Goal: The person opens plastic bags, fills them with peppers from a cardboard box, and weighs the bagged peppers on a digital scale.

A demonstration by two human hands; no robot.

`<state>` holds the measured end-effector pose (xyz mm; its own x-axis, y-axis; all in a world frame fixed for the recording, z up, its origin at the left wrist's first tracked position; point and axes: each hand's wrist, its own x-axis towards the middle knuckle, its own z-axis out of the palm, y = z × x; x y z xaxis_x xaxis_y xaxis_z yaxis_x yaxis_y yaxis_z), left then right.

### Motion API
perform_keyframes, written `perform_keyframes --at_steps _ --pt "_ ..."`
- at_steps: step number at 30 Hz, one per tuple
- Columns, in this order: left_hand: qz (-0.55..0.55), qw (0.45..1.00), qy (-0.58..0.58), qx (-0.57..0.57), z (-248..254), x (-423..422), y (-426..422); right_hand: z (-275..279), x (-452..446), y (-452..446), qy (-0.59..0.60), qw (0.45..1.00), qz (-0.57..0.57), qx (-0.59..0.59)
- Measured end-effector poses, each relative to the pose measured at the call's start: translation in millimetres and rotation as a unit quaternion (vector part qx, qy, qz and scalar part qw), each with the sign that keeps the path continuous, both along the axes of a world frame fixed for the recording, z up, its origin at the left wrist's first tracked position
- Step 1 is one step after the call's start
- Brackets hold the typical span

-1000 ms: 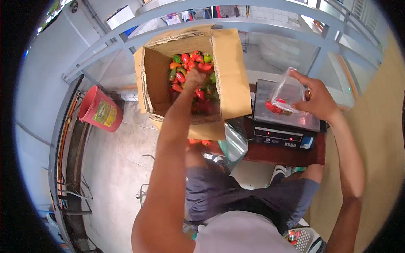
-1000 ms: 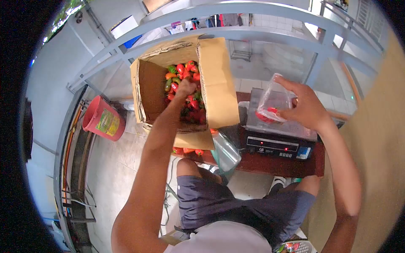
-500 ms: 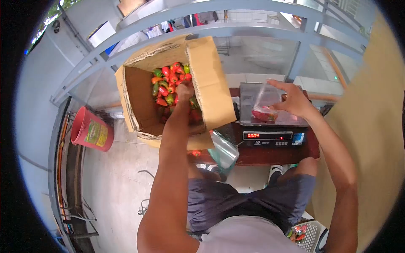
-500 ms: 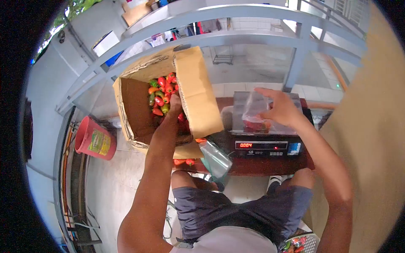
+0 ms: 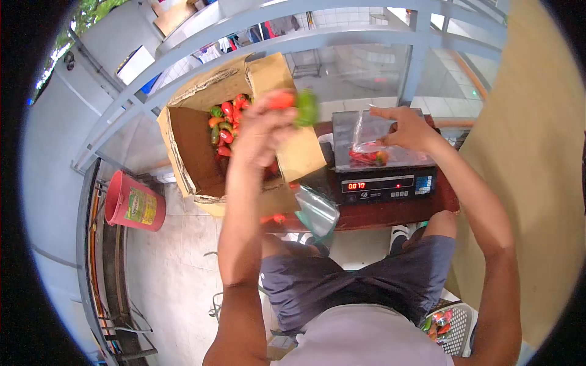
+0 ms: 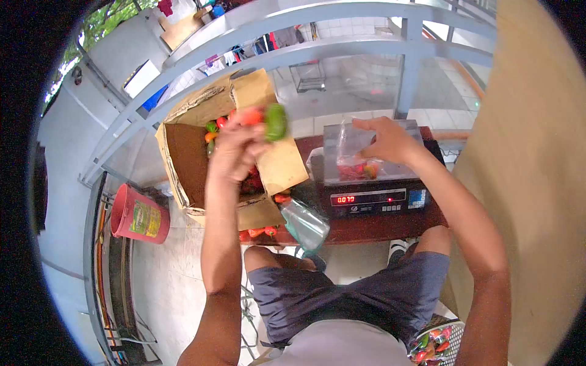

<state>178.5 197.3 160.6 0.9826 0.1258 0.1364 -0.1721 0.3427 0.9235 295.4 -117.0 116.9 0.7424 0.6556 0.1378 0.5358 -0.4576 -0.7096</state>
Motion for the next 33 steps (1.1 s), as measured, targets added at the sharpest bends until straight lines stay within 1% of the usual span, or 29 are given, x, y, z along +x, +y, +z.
perform_keyframes --at_steps 1,2,4,7,8,10,11,12,14,17,20,23,26,27,29,31,32,33 --pt "-0.044 0.999 0.019 -0.003 2 6 -33 0 1 1 0.005 1.000 0.001 -0.003" --pt "-0.111 0.991 0.060 0.037 -17 28 -44 1 0 2 0.010 1.000 0.001 -0.006" --pt "-0.112 0.978 0.140 0.103 -33 52 -90 4 -5 2 -0.015 1.000 -0.001 0.002" --pt "-0.062 0.973 0.165 0.146 -51 71 -115 -3 0 -5 -0.052 0.999 -0.006 0.013" --pt "-0.048 0.965 0.139 0.215 -54 74 -114 -6 4 -9 -0.063 0.998 -0.008 0.017" --pt "-0.030 0.950 0.087 0.297 -60 78 -117 4 2 -10 -0.005 0.999 -0.033 0.007" --pt "-0.018 0.940 0.061 0.336 -65 81 -118 7 2 -9 0.005 0.999 -0.031 0.000" --pt "-0.028 0.934 0.010 0.355 -74 87 -121 10 3 -8 0.016 0.999 -0.030 -0.006" --pt "-0.045 0.915 -0.094 0.391 -93 100 -128 10 10 -7 -0.004 1.000 -0.013 -0.010" --pt "0.013 0.807 -0.099 0.582 -64 92 -125 1 35 -7 -0.032 0.999 -0.011 0.014" --pt "0.084 0.784 -0.149 0.597 -39 79 -106 20 43 -6 -0.044 0.998 -0.020 0.027" --pt "0.075 0.854 -0.143 0.494 -6 37 -86 2 39 -8 -0.145 0.989 -0.024 0.011" --pt "0.059 0.872 -0.105 0.474 -4 6 -48 -9 30 -10 -0.137 0.987 -0.088 -0.005" --pt "0.043 0.891 -0.073 0.445 -7 -4 -34 -10 27 -10 -0.126 0.987 -0.100 -0.008" --pt "0.056 0.898 -0.073 0.429 -5 -30 -14 -2 22 -12 -0.082 0.992 -0.100 -0.006" --pt "0.089 0.897 -0.068 0.427 -12 -48 8 -13 25 -11 -0.093 0.993 -0.076 -0.001" --pt "0.102 0.886 -0.058 0.448 -14 -57 20 -19 26 -11 -0.099 0.993 -0.063 0.002" --pt "0.102 0.902 -0.046 0.417 -16 -64 30 -18 20 -11 -0.094 0.994 -0.060 0.008"
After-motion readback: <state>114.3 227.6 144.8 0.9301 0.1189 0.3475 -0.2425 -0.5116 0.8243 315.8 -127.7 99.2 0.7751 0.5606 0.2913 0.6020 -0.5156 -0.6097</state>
